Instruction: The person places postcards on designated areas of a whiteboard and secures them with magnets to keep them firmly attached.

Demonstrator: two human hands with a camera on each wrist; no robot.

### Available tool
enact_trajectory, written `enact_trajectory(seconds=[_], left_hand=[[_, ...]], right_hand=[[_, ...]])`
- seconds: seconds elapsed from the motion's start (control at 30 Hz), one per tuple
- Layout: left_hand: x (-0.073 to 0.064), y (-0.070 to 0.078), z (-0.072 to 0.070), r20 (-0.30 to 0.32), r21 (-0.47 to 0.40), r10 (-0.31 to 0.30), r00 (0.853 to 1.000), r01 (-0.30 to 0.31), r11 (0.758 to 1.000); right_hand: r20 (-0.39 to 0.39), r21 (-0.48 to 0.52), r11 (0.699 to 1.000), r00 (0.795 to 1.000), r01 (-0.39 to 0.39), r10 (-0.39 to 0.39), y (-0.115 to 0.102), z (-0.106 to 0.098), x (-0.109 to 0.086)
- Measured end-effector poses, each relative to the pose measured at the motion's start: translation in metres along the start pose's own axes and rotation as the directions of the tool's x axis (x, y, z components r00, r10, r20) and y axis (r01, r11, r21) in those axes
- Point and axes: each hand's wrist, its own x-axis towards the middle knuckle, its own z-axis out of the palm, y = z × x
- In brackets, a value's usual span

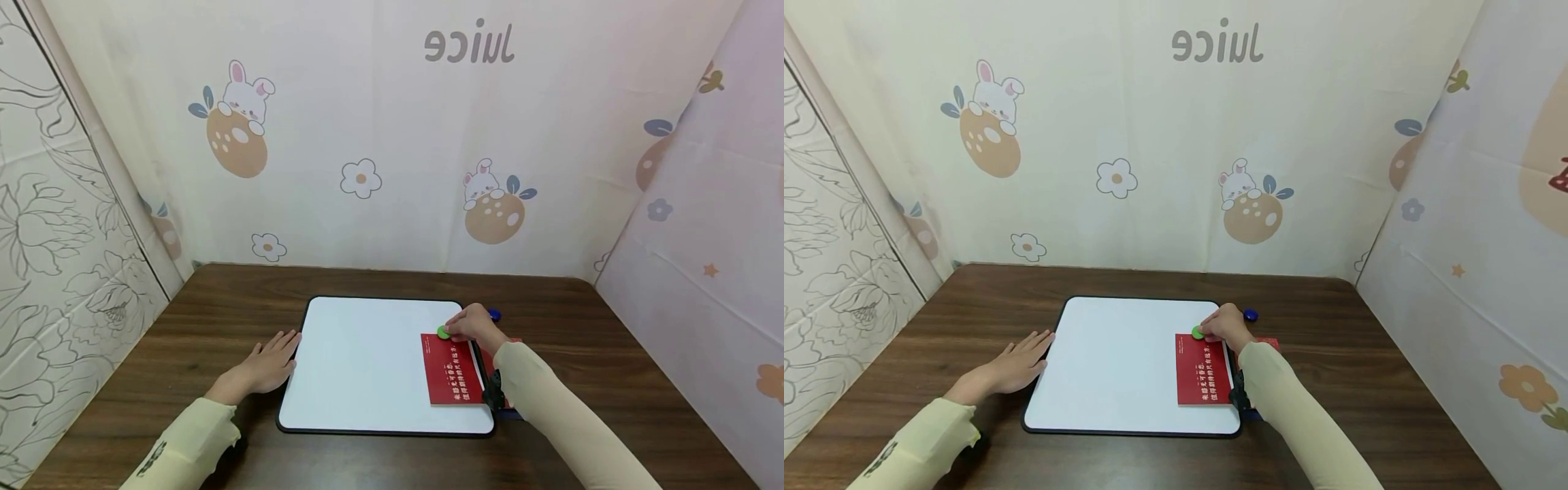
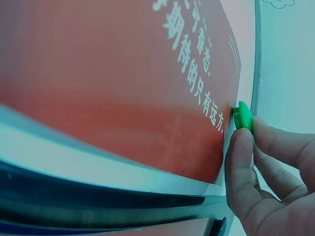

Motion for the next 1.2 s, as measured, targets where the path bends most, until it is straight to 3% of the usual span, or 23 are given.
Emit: enact_trajectory(seconds=[0.4, 1.2], left_hand=[[-0.0006, -0.0011, 0.0004, -0.004, 0.003, 0.002, 1.000, -0.002, 1.000], [-0.0007, -0.0008, -0.0025, 0.004, 0.000, 0.011, 1.000, -0.011, 1.000]], right_hand=[[-0.003, 0.026, 1.000, 1.000, -0.003, 0.003, -0.0016, 0.0005, -0.0014], [-0.015, -0.031, 1.000, 1.000, 0.004, -0.005, -0.0007, -0.0002, -0.0006]])
